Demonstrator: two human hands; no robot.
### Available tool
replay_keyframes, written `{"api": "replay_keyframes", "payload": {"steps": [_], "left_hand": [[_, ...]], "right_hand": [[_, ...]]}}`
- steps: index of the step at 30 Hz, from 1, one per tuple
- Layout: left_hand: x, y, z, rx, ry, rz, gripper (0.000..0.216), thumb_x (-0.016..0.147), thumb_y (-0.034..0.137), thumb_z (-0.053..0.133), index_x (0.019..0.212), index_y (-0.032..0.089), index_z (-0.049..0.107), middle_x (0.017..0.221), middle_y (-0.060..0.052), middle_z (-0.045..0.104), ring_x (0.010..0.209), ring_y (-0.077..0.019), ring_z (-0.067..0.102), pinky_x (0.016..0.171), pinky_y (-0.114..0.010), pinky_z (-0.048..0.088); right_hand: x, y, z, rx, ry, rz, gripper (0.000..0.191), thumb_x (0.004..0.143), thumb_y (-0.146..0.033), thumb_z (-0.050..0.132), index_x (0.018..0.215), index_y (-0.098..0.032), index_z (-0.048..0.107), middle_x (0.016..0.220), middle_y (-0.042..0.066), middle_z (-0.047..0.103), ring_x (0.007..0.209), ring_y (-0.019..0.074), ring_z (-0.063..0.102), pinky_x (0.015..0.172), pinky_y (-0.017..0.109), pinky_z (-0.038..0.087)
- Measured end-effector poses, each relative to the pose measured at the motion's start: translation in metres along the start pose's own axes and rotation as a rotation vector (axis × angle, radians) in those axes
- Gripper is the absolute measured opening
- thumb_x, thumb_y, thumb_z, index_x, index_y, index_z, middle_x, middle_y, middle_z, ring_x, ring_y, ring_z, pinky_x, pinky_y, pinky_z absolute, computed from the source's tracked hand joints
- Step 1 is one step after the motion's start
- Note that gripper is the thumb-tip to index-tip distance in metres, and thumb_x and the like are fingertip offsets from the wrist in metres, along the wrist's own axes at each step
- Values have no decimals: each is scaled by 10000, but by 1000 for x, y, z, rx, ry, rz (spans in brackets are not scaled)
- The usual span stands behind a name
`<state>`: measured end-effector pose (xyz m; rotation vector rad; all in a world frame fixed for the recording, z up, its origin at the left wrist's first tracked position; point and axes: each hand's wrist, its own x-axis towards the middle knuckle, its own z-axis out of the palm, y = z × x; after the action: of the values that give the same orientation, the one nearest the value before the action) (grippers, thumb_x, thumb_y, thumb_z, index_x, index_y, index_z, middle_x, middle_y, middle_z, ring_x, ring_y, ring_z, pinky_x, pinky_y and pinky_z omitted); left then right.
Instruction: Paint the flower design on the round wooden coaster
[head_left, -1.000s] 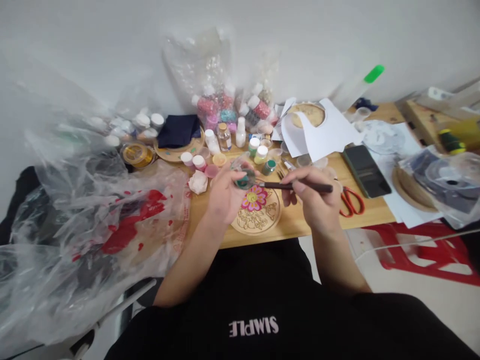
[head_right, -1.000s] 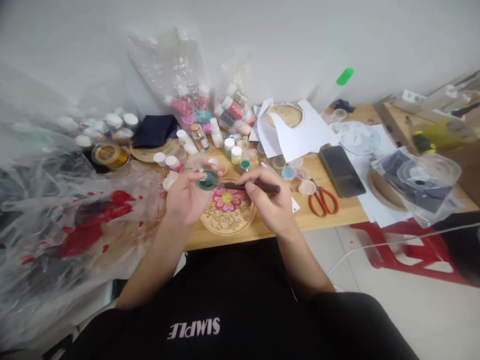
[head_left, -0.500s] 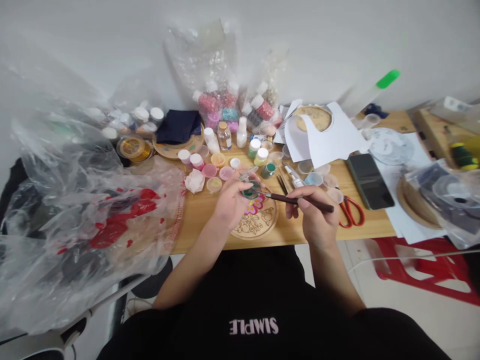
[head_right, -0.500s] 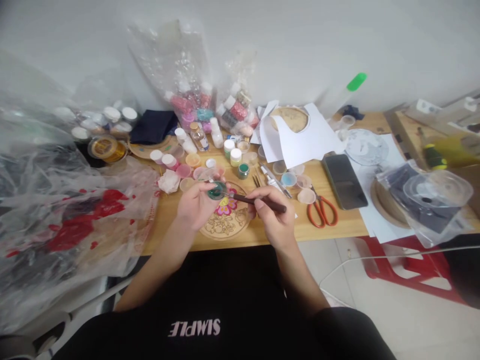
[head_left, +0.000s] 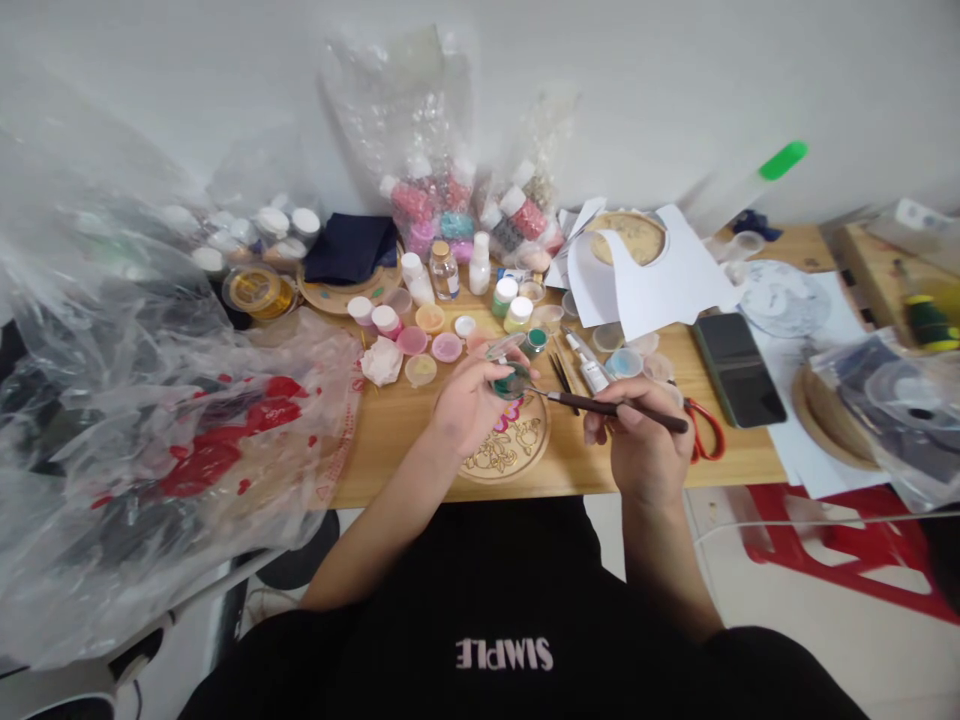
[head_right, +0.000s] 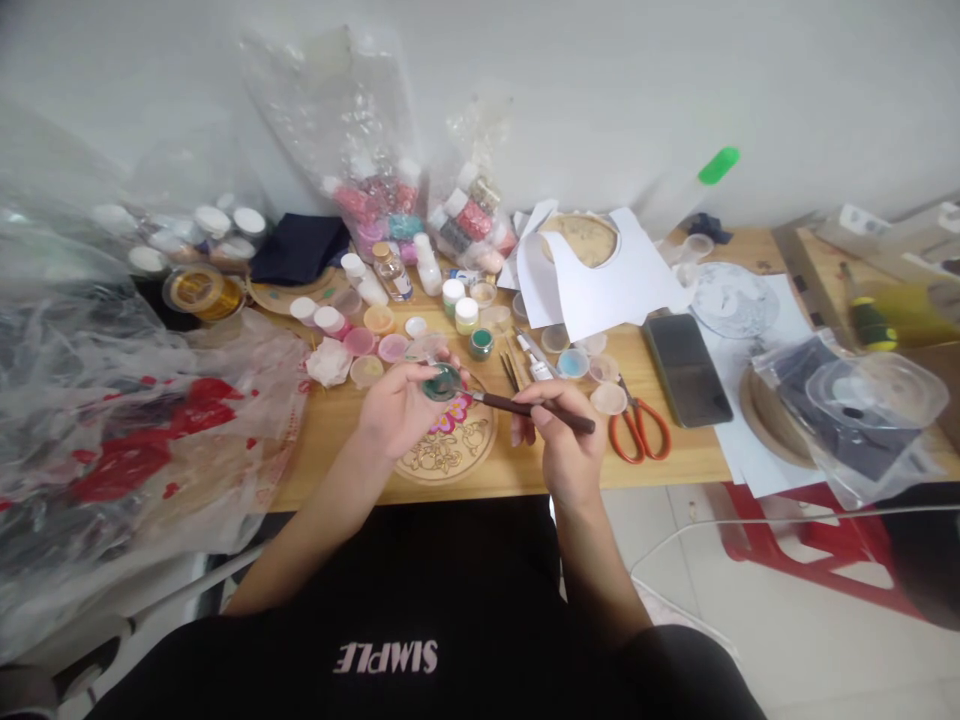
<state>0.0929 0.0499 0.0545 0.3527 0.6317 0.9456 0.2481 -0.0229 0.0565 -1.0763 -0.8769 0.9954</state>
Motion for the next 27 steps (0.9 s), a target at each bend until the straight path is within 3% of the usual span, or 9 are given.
{"api": "replay_keyframes", "payload": {"steps": [12, 17, 22, 27], "left_hand": [[5, 7, 5, -23, 36, -26, 200, 688, 25, 477, 660, 139, 639, 694, -9, 632, 686, -127, 637, 750, -267, 482], [16, 30, -4, -26, 66, 119, 234, 715, -10, 439, 660, 148, 602, 708, -1, 615, 675, -104, 601, 737, -271, 464], [19, 60, -15, 38, 28, 88, 266, 769, 16, 382, 718, 156, 602, 717, -24, 618, 698, -149, 607, 638, -286, 448], [19, 69, -25, 29, -16, 100, 211, 743, 30, 420, 724, 172, 575, 711, -19, 611, 684, -137, 604, 671, -267, 473]], "right_hand": [[3, -4, -11, 96, 7, -81, 171, 711, -155, 553, 751, -192, 714, 523, -8, 622, 416, 125, 559, 360, 217, 387], [1, -1, -21, 76, 85, -101, 164, 675, -155, 560, 722, -184, 715, 511, -11, 604, 403, 124, 553, 346, 214, 380], [-4, 12, -27, -13, 182, -62, 137, 641, -155, 580, 681, -189, 706, 491, -20, 601, 383, 116, 541, 339, 203, 364], [-7, 23, -28, -142, 202, -1, 131, 658, -169, 586, 714, -200, 700, 502, -25, 619, 400, 104, 533, 379, 199, 361]]}}
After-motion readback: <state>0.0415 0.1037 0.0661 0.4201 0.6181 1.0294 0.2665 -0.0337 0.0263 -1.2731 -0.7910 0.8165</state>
